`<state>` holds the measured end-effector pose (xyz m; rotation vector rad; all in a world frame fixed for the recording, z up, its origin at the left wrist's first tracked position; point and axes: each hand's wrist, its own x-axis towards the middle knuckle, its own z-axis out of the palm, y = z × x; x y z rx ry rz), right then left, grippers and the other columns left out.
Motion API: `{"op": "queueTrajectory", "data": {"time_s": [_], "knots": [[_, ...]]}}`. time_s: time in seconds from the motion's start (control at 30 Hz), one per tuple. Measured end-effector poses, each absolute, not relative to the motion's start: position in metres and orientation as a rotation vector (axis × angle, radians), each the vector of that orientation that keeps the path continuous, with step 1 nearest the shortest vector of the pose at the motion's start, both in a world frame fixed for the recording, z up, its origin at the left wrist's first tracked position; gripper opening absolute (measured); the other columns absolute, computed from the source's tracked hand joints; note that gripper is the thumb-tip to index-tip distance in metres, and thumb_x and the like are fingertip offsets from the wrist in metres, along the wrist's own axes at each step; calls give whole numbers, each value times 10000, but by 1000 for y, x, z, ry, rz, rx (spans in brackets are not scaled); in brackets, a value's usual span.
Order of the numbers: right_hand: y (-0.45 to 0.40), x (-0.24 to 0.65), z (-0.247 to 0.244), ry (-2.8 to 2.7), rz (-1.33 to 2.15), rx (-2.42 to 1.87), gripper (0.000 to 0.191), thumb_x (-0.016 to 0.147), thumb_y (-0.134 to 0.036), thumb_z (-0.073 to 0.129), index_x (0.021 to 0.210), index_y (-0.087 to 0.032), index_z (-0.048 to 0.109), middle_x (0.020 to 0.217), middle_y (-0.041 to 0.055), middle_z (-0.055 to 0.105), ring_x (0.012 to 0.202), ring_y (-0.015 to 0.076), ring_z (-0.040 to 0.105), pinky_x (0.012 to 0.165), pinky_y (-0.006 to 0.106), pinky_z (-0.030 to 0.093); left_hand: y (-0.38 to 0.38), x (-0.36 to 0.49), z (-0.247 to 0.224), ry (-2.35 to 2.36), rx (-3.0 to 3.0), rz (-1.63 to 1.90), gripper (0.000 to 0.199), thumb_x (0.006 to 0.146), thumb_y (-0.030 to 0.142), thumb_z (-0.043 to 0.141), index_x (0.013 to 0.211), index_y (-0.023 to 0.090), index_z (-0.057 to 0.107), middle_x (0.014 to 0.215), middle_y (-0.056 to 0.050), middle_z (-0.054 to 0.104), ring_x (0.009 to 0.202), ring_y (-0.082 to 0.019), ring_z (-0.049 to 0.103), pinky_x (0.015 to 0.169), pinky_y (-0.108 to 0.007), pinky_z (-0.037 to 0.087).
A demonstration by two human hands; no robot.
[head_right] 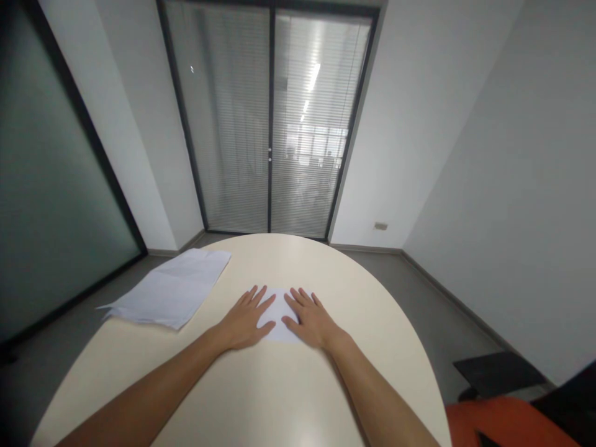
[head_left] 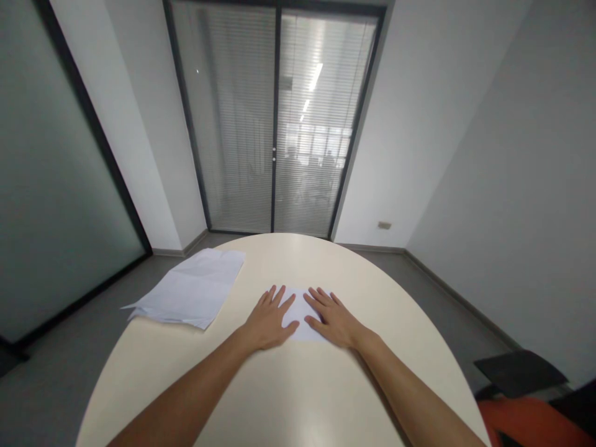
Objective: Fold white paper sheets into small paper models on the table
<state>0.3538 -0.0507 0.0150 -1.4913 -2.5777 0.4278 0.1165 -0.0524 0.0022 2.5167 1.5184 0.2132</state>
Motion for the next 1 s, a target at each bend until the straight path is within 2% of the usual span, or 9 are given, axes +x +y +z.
{"op": "queueTrajectory", "data": {"time_s": [0.1, 0.2, 0.33, 0.43, 0.57, 0.77, 0.87, 1.0], "knots": [[-51, 353, 17, -2550, 434, -1540, 752, 961, -683, 324, 1575, -254, 268, 1648, 71, 163, 1528, 306, 106, 1221, 553, 82, -49, 116, 0, 1690, 2479, 258, 699, 974, 569, 348, 1549, 172, 323, 1632, -159, 199, 1511, -371, 147, 1202, -558, 171], [-52, 350, 17, -2528, 421, -1583, 761, 954, -683, 343, 1574, -247, 275, 1647, 75, 170, 1526, 320, 111, 1215, 574, 69, -46, 116, -2, 1860, 2448, 333, 634, 978, 449, 390, 1506, 99, 382, 1592, -203, 298, 1490, -363, 239, 1203, -557, 175], [-56, 340, 14, -2475, 364, -1649, 752, 959, -659, 358, 1565, -217, 307, 1641, 99, 200, 1520, 345, 124, 1208, 586, 45, -49, 117, -2, 1712, 2551, 523, 526, 967, 272, 401, 1473, 133, 433, 1570, -143, 381, 1466, -266, 331, 1219, -459, 218], [-60, 333, 12, -2455, 325, -1663, 756, 963, -649, 353, 1564, -192, 313, 1639, 114, 207, 1517, 358, 127, 1209, 581, 43, -54, 119, -3, 1519, 2575, 541, 550, 988, 387, 415, 1499, 184, 409, 1590, -114, 352, 1462, -261, 341, 1198, -434, 284], [-61, 333, 12, -2488, 360, -1621, 767, 962, -661, 342, 1573, -201, 283, 1643, 106, 189, 1522, 339, 120, 1211, 571, 81, -57, 121, -5, 1503, 2555, 402, 626, 984, 529, 401, 1520, 206, 386, 1615, -132, 279, 1499, -323, 232, 1207, -517, 225], [-56, 342, 13, -2438, 308, -1699, 720, 982, -609, 345, 1559, -180, 317, 1626, 119, 248, 1507, 347, 189, 1196, 603, 123, -55, 119, -3, 1554, 2497, 327, 665, 969, 576, 403, 1535, 230, 361, 1635, -121, 222, 1514, -350, 145, 1212, -540, 182], [-55, 342, 13, -2393, 210, -1729, 650, 983, -538, 405, 1509, -156, 417, 1595, 145, 329, 1493, 363, 224, 1192, 608, 135, -54, 118, -4, 1568, 2504, 331, 653, 969, 577, 403, 1530, 244, 373, 1632, -116, 235, 1510, -359, 156, 1207, -548, 192], [-57, 342, 16, -2531, 259, -1433, 548, 1006, -453, 388, 1484, -195, 462, 1592, 117, 350, 1493, 300, 255, 1205, 537, 198, -49, 115, -6, 1584, 2536, 374, 615, 963, 551, 447, 1492, 237, 441, 1603, -119, 317, 1493, -352, 236, 1204, -549, 206]]}}
